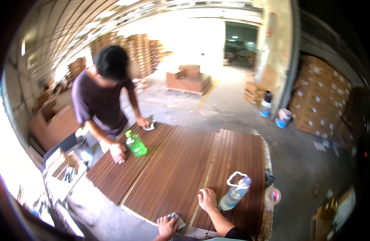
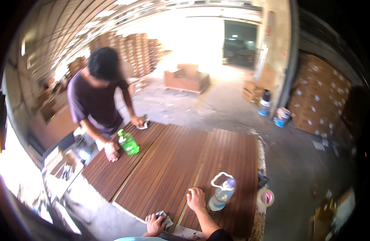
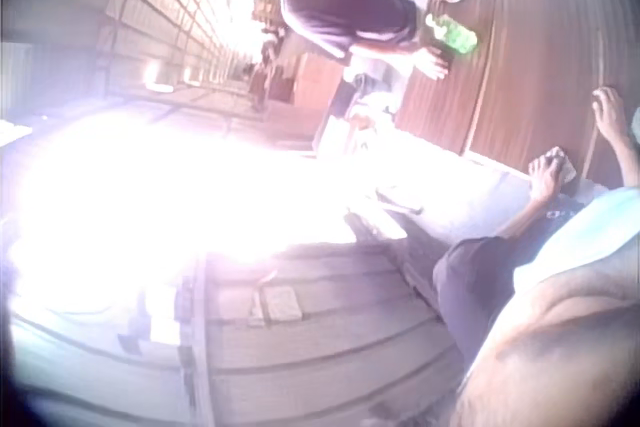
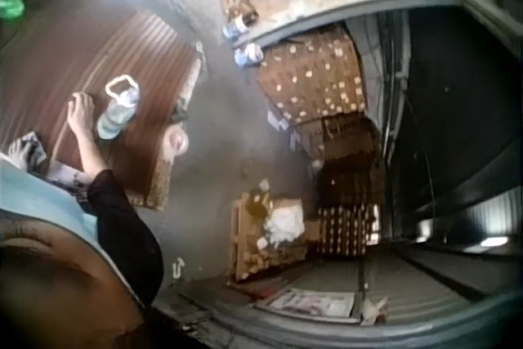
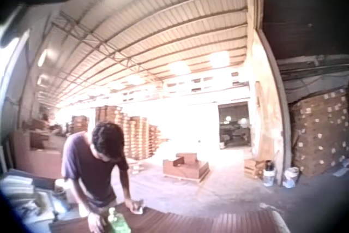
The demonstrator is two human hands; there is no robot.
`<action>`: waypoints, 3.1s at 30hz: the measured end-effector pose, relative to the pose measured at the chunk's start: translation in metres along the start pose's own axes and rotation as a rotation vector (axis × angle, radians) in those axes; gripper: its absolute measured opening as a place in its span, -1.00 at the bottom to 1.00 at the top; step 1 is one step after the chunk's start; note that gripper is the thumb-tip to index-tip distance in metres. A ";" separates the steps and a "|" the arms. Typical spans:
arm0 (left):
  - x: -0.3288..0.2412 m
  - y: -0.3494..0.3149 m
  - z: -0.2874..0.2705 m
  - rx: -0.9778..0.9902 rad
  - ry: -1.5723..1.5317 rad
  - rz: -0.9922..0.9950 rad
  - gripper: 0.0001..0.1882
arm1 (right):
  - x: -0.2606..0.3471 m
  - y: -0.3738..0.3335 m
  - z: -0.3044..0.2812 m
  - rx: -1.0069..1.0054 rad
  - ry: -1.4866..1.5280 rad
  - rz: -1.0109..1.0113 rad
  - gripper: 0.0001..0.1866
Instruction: The person pours liquid from a plastic bottle onto a cloth and wipes wooden panels on a workbench.
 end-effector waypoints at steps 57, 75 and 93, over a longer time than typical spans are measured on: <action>-0.052 0.208 0.182 0.117 -0.082 0.174 -0.84 | -0.005 0.011 0.003 -0.013 0.115 0.169 -0.63; -0.051 0.165 0.157 0.154 0.001 0.156 -0.85 | -0.013 0.009 0.001 -0.041 0.086 0.190 -0.67; -0.051 0.275 0.256 0.087 -0.082 0.108 -0.80 | -0.009 0.008 0.001 0.000 0.083 0.191 -0.64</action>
Point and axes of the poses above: each hand's wrist, its own y-axis towards the middle knuckle, its own z-axis out of the palm, x = y × z, the point moved 4 cm from there along y, towards the middle knuckle, and after that the axes turned 15 degrees about -x, right-handed, at the moved point
